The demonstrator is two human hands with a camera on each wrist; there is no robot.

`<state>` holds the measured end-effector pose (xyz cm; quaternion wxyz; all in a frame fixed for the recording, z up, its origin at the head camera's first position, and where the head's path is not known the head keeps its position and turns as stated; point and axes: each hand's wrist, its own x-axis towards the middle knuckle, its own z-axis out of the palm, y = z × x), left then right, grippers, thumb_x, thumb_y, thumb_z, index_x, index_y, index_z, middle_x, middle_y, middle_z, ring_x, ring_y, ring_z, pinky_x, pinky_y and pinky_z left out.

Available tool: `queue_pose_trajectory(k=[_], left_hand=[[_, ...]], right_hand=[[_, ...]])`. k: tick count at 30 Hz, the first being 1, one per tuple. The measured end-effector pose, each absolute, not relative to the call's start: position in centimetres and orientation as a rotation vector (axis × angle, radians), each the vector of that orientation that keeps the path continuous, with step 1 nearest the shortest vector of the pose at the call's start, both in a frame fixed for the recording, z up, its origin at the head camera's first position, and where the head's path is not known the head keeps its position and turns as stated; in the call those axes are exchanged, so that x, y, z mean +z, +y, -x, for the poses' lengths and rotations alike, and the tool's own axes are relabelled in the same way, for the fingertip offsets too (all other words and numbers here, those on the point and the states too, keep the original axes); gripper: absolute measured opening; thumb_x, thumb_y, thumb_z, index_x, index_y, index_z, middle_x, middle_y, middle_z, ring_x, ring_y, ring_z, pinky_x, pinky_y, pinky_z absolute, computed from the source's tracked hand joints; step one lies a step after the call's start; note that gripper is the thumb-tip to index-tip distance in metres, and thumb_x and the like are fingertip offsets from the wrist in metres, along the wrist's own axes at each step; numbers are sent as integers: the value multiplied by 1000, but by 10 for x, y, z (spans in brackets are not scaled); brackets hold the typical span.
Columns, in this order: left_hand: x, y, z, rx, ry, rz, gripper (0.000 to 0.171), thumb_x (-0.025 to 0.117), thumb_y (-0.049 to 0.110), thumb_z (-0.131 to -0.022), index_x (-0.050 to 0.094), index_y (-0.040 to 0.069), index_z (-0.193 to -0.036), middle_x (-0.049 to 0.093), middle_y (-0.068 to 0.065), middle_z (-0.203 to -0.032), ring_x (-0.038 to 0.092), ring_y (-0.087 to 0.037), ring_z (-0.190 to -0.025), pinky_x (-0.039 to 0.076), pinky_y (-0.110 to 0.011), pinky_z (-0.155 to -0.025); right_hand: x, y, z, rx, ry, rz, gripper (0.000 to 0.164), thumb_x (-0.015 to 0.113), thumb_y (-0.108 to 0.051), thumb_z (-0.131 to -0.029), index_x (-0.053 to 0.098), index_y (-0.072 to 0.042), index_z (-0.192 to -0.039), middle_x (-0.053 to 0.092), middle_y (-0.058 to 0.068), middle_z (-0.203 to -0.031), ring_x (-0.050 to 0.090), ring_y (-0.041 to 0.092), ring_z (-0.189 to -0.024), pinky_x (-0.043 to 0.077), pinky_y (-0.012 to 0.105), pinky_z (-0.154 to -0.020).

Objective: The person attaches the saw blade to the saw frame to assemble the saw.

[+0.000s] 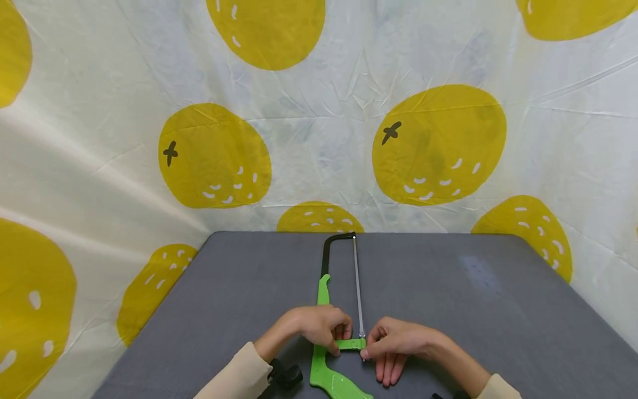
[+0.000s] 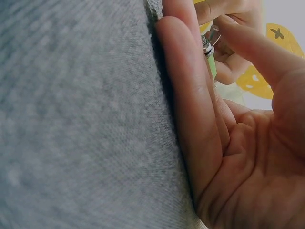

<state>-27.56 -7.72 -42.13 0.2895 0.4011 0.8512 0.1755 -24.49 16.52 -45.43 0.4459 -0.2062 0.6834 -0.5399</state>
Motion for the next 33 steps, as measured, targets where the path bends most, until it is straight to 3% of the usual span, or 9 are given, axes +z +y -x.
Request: queue_pose_trajectory(k=[33], left_hand=[[-422,-78,273,467,2286,-1059,22,84,9,-85,67,16,-96,62,12,-83,59,1,-73,53,-17,-68]], right_hand=[[-457,168,248,-1325,1599,564,12,60,-10,-97,69,-2,-98,75,2,-73,73,7,-62,61,24,-57]])
